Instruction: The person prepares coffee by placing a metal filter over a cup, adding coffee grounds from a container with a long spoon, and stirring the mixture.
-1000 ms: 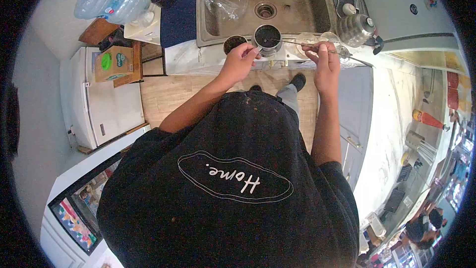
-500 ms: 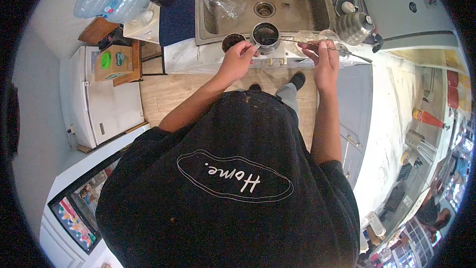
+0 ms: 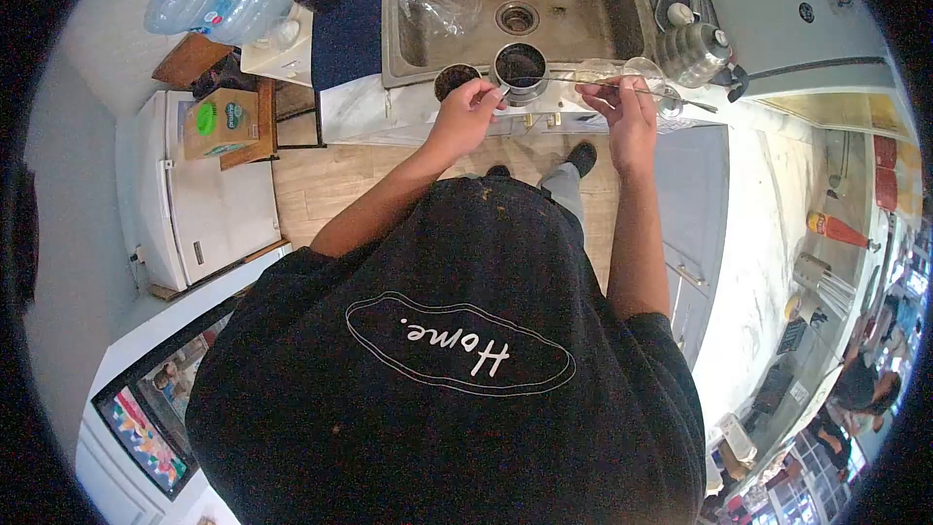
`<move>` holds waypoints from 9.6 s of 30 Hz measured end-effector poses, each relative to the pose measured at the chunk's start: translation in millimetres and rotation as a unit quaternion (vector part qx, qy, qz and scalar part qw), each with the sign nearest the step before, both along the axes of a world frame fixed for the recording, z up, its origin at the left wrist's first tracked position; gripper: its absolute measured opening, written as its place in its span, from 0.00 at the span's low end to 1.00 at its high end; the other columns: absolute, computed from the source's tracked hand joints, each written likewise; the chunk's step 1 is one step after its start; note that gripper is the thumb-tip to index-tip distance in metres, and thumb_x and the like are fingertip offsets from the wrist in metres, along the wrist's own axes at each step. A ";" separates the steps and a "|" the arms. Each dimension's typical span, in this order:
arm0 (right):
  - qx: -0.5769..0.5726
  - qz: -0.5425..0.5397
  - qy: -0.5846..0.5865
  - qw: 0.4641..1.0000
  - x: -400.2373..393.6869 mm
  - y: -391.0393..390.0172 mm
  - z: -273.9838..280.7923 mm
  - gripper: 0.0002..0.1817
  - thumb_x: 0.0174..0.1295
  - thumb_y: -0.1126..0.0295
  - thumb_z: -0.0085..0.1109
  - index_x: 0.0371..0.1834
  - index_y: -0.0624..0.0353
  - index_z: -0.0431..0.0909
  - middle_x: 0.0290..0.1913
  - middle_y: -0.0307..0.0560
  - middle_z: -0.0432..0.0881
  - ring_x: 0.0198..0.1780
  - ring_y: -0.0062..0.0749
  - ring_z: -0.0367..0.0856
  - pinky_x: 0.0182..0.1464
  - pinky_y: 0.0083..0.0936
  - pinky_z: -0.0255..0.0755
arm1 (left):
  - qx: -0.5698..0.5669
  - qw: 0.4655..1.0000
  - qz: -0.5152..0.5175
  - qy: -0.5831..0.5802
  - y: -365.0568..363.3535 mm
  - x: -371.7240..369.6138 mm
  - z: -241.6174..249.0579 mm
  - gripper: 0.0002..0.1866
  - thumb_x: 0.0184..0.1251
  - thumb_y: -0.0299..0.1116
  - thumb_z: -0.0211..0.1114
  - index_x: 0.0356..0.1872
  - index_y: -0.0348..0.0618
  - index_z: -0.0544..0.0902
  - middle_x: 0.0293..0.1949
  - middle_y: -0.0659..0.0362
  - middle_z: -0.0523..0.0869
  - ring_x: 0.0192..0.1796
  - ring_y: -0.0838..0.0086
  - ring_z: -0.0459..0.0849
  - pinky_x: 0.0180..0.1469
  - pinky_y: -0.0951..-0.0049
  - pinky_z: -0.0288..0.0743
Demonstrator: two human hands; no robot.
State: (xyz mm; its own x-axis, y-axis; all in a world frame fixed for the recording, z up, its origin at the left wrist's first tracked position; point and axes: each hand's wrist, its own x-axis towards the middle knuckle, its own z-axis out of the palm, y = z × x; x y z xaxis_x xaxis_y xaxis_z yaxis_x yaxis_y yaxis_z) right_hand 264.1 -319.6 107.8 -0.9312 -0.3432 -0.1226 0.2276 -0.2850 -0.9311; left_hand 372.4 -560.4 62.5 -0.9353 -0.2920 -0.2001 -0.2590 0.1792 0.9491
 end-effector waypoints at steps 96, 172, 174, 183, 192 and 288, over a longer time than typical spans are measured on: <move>-0.002 -0.141 -0.145 0.979 -75.1 256.2 -64.0 0.14 0.84 0.58 0.40 0.53 0.53 0.72 0.58 0.59 0.85 0.56 0.48 0.85 0.58 0.52 0.78 | 0.028 0.997 0.008 0.071 216.5 -49.1 67.4 0.12 0.73 0.34 0.69 0.51 0.40 0.84 0.40 0.63 0.87 0.44 0.79 0.81 0.51 0.74 0.73; 0.310 -0.030 0.266 0.912 30.0 -19.3 66.7 0.13 0.83 0.68 0.44 0.49 0.66 0.77 0.46 0.55 0.91 0.51 0.31 0.87 0.61 0.28 0.73 | -0.003 1.000 0.022 0.023 -8.3 12.5 43.7 0.22 0.70 0.37 0.72 0.59 0.38 0.78 0.35 0.56 0.86 0.40 0.73 0.84 0.47 0.70 0.79; 0.306 -0.053 0.254 0.916 41.5 -28.6 61.8 0.14 0.83 0.68 0.45 0.49 0.66 0.78 0.46 0.55 0.91 0.51 0.30 0.87 0.61 0.27 0.73 | -0.017 1.000 -0.009 -0.002 -16.7 10.8 46.0 0.21 0.70 0.37 0.72 0.58 0.38 0.79 0.35 0.56 0.86 0.39 0.73 0.84 0.47 0.70 0.79; 0.378 -0.080 0.245 0.889 70.2 -50.9 48.7 0.12 0.81 0.70 0.47 0.49 0.65 0.80 0.48 0.54 0.91 0.51 0.35 0.89 0.57 0.29 0.78 | -0.052 0.992 -0.105 -0.043 -32.0 0.6 52.5 0.18 0.71 0.40 0.71 0.52 0.37 0.84 0.35 0.52 0.89 0.37 0.69 0.87 0.43 0.68 0.80; 0.415 -0.082 0.290 0.859 75.6 -56.1 37.8 0.10 0.80 0.72 0.51 0.51 0.62 0.82 0.49 0.53 0.91 0.50 0.39 0.90 0.53 0.31 0.80 | -0.066 0.988 -0.132 -0.049 -31.6 -6.8 54.0 0.14 0.70 0.37 0.70 0.47 0.35 0.86 0.36 0.48 0.90 0.37 0.64 0.89 0.42 0.65 0.81; 0.429 -0.100 0.396 0.806 87.8 -68.9 31.3 0.07 0.68 0.76 0.63 0.48 0.57 0.82 0.54 0.54 0.88 0.54 0.51 0.86 0.55 0.40 0.79 | -0.112 0.978 -0.171 -0.038 -35.0 -12.4 40.7 0.11 0.72 0.35 0.69 0.46 0.37 0.86 0.39 0.51 0.90 0.39 0.68 0.88 0.46 0.66 0.80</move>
